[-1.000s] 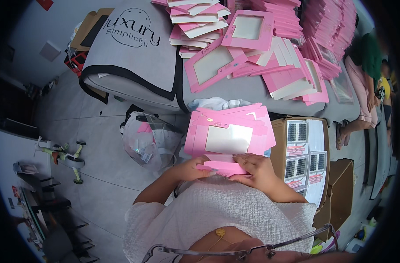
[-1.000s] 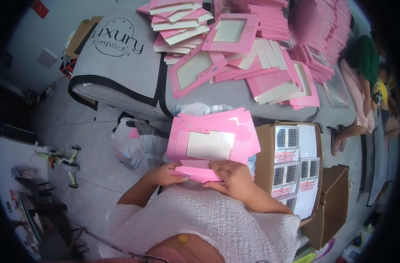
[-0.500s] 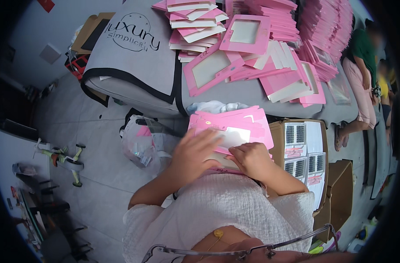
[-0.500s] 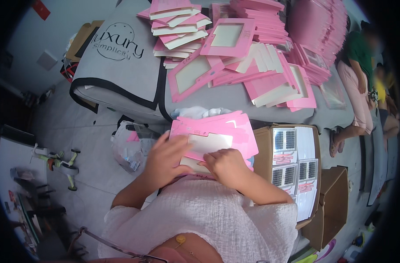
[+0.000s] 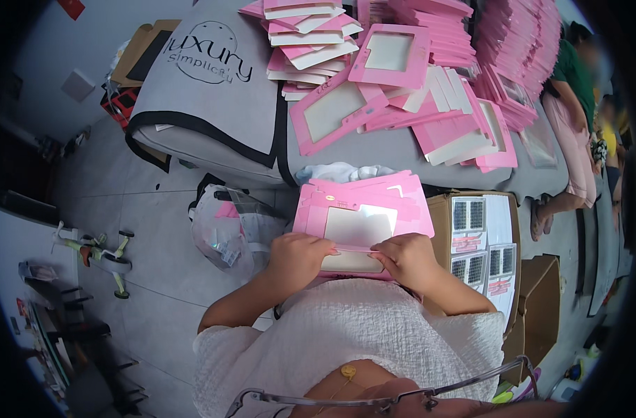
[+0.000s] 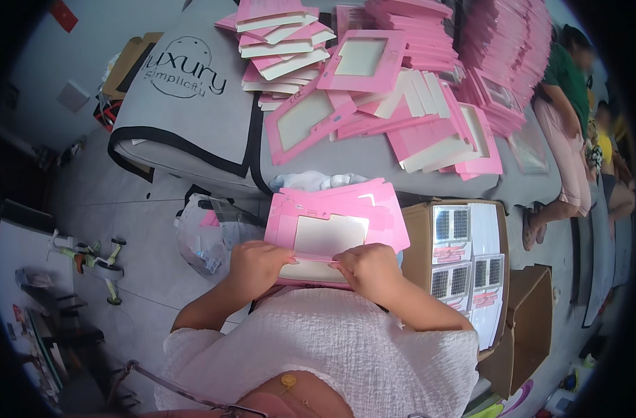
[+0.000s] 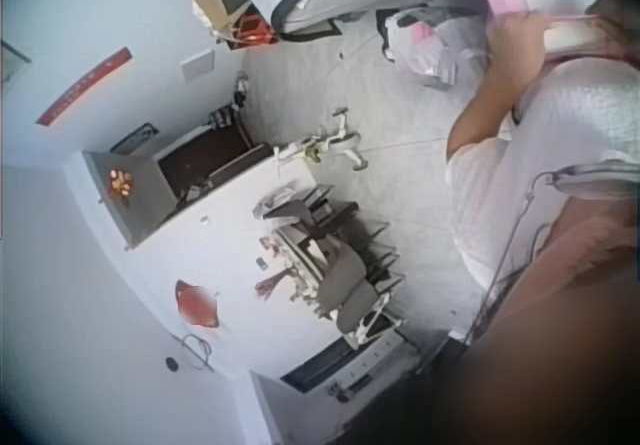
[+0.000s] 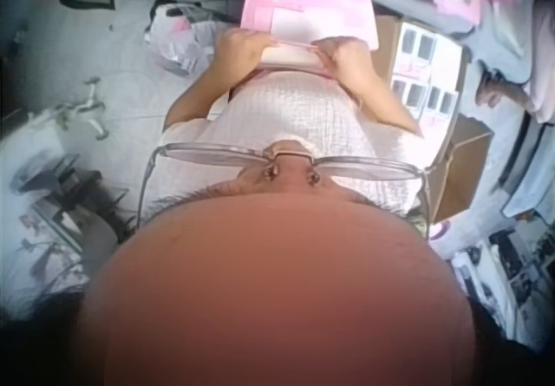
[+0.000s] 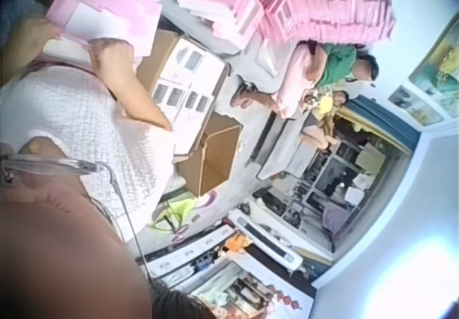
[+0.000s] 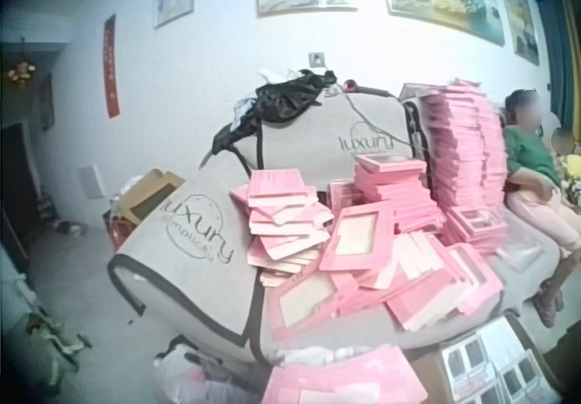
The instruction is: The person assembles pink cardboard frames by inserting white inserts into the pink frames and stacking them. The person handles the frames one at a time, aligning the inserts and placing the completed units into a growing stack on the table.
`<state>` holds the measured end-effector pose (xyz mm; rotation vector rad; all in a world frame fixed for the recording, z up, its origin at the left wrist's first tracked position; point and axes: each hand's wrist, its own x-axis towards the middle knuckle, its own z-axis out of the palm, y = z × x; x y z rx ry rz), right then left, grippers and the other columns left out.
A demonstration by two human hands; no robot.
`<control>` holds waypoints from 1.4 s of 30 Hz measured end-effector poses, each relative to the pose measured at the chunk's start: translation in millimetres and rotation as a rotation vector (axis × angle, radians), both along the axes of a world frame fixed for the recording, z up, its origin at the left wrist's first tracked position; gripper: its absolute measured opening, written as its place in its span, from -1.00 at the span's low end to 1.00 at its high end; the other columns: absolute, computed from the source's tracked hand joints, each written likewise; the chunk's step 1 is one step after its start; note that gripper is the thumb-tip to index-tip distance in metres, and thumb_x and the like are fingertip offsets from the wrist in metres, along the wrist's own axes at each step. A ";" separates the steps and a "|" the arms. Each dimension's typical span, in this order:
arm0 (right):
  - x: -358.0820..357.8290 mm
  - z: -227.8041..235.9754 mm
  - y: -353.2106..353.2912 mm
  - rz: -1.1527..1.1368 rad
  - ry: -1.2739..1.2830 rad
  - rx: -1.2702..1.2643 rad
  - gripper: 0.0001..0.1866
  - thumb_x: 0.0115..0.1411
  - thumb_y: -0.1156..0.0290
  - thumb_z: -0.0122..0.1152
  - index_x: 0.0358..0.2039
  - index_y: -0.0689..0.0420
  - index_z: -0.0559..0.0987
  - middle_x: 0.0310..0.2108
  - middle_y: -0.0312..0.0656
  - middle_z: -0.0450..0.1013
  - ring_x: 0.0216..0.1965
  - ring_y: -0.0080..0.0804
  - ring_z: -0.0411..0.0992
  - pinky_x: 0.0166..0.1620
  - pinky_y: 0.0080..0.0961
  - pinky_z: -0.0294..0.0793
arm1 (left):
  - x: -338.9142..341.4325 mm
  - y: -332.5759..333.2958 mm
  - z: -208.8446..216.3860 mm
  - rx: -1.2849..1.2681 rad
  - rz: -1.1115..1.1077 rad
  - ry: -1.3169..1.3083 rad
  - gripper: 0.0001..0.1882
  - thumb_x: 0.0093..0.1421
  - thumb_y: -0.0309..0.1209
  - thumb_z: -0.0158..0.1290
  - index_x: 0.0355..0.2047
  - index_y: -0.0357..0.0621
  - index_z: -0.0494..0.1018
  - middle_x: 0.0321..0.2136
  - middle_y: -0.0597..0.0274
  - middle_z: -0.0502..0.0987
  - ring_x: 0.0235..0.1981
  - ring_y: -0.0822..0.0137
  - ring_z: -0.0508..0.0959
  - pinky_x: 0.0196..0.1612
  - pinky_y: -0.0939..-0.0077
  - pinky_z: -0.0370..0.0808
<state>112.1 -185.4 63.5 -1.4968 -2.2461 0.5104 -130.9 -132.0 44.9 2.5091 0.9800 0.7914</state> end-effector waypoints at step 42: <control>9.7 -45.1 31.6 -0.458 0.911 -0.652 -0.78 0.17 0.44 0.20 -0.17 0.24 0.52 -0.41 -0.37 0.50 -0.44 -0.71 0.37 -0.40 -0.71 0.35 | 1.8 63.2 -62.6 -1.443 -0.020 -1.282 -0.64 0.32 -0.35 -0.12 0.06 -0.29 0.27 -0.06 0.13 0.44 -0.06 0.31 0.47 0.03 0.37 0.40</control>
